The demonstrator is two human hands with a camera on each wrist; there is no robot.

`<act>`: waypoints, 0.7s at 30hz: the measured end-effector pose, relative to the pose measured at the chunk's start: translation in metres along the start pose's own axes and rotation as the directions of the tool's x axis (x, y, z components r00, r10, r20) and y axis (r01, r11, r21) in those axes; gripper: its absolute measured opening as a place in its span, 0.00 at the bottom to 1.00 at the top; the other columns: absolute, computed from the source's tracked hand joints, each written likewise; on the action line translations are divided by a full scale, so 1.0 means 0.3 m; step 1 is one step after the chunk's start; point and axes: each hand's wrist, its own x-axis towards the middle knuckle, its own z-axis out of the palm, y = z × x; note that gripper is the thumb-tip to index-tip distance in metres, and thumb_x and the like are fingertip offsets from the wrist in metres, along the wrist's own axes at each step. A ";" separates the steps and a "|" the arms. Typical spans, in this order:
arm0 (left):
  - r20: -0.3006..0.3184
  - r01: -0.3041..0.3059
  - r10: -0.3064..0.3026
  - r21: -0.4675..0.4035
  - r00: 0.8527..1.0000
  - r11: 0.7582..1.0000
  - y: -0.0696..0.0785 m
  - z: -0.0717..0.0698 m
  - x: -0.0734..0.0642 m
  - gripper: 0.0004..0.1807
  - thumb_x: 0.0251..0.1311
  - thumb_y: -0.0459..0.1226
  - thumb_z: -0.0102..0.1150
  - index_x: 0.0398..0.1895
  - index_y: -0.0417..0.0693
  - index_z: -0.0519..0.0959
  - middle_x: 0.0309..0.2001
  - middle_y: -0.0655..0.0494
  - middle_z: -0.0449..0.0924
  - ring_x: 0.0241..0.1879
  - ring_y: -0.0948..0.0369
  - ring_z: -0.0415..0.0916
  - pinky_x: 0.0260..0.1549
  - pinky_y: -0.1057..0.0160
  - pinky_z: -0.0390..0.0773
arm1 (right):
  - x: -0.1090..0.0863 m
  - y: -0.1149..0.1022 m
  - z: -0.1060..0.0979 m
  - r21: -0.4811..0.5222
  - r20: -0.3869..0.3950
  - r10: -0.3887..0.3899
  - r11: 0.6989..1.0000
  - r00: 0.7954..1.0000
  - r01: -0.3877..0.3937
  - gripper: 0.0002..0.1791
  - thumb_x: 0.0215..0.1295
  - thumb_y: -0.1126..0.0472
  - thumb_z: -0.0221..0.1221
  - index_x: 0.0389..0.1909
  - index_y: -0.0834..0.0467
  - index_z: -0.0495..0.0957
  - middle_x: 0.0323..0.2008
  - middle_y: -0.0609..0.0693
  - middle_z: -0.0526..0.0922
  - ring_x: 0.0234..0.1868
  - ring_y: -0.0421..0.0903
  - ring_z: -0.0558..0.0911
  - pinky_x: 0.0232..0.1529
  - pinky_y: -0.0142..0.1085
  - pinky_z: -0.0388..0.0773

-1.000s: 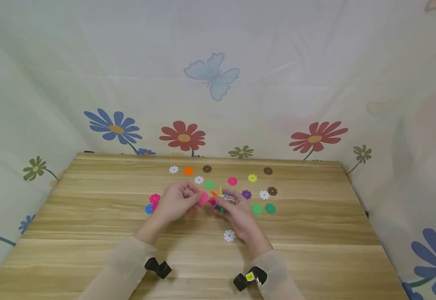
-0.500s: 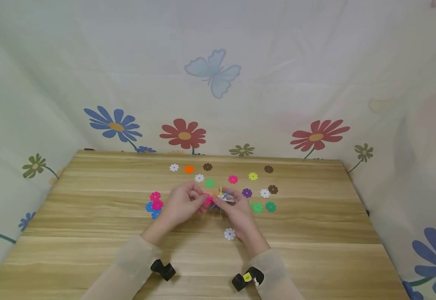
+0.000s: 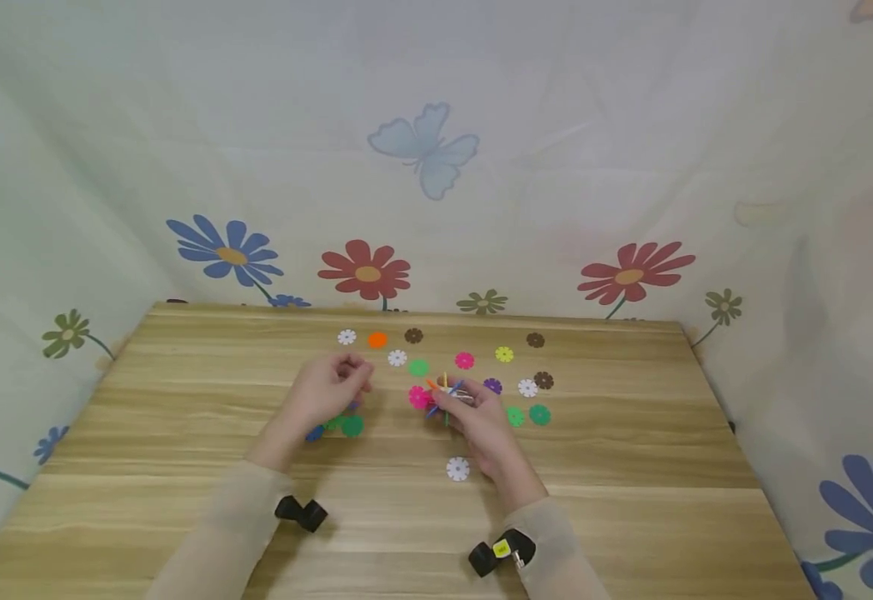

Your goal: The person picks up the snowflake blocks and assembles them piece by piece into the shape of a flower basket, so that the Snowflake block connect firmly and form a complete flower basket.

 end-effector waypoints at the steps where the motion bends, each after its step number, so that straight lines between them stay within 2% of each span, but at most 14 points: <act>1: -0.014 0.001 -0.001 0.066 1.000 0.998 -0.028 -0.036 0.006 0.10 0.78 0.42 0.62 0.44 0.45 0.85 0.35 0.54 0.88 0.33 0.53 0.85 0.38 0.55 0.86 | 0.000 0.000 -0.002 0.013 0.005 0.006 1.000 1.000 -0.006 0.26 0.76 0.65 0.68 0.69 0.70 0.74 0.47 0.48 0.88 0.42 0.41 0.86 0.45 0.30 0.82; 4: -0.014 -0.018 0.022 0.255 1.000 0.967 -0.111 -0.135 0.016 0.07 0.72 0.38 0.64 0.44 0.43 0.84 0.38 0.51 0.87 0.37 0.53 0.81 0.45 0.49 0.84 | 0.003 0.003 -0.006 0.026 0.025 0.012 1.000 1.000 -0.012 0.21 0.78 0.64 0.66 0.65 0.70 0.76 0.47 0.49 0.86 0.41 0.42 0.86 0.46 0.30 0.83; 7: 0.066 -0.050 0.031 0.312 0.997 0.949 -0.165 -0.206 0.016 0.11 0.68 0.36 0.69 0.47 0.38 0.84 0.41 0.47 0.86 0.40 0.50 0.81 0.49 0.45 0.84 | 0.006 0.006 -0.008 0.038 0.048 0.017 0.999 0.999 -0.019 0.20 0.78 0.63 0.66 0.64 0.69 0.77 0.47 0.50 0.86 0.41 0.42 0.86 0.48 0.32 0.85; 9: 0.119 -0.071 0.035 0.321 0.992 0.944 -0.190 -0.232 0.014 0.13 0.66 0.36 0.72 0.48 0.37 0.85 0.42 0.47 0.86 0.42 0.51 0.80 0.51 0.45 0.84 | 0.006 0.008 -0.008 0.041 0.060 0.021 0.999 0.998 -0.023 0.22 0.78 0.64 0.66 0.65 0.70 0.75 0.48 0.52 0.86 0.41 0.42 0.86 0.49 0.33 0.86; 11: 0.160 -0.086 0.036 0.316 0.986 0.945 -0.206 -0.246 0.011 0.14 0.66 0.36 0.75 0.49 0.36 0.86 0.42 0.48 0.86 0.42 0.52 0.80 0.51 0.47 0.83 | 0.006 0.008 -0.007 0.055 0.067 0.027 0.998 0.997 -0.030 0.24 0.78 0.64 0.65 0.68 0.71 0.73 0.51 0.53 0.85 0.42 0.43 0.86 0.50 0.35 0.87; 13: 0.177 -0.095 0.041 0.311 0.983 0.946 -0.216 -0.251 0.011 0.13 0.66 0.36 0.76 0.48 0.37 0.87 0.41 0.49 0.86 0.41 0.53 0.79 0.49 0.49 0.83 | 0.005 0.008 -0.007 0.060 0.072 0.033 0.998 0.997 -0.037 0.26 0.78 0.64 0.65 0.69 0.72 0.72 0.52 0.53 0.84 0.43 0.43 0.86 0.50 0.35 0.88; 17: 0.163 -0.104 0.054 0.314 0.985 0.944 -0.230 -0.245 0.014 0.08 0.67 0.35 0.76 0.39 0.40 0.87 0.36 0.51 0.84 0.37 0.55 0.78 0.43 0.54 0.81 | 0.001 0.007 -0.001 0.047 0.080 0.047 0.998 0.996 -0.050 0.26 0.78 0.64 0.65 0.69 0.73 0.72 0.52 0.53 0.84 0.44 0.42 0.85 0.48 0.34 0.87; 21: 0.139 -0.089 0.047 0.310 0.989 0.947 -0.257 -0.231 0.027 0.10 0.67 0.36 0.77 0.35 0.41 0.84 0.33 0.51 0.81 0.35 0.53 0.77 0.39 0.54 0.80 | -0.007 0.003 0.009 -0.011 0.108 0.054 0.999 0.993 -0.053 0.28 0.80 0.62 0.65 0.71 0.72 0.71 0.53 0.51 0.82 0.47 0.42 0.84 0.49 0.34 0.86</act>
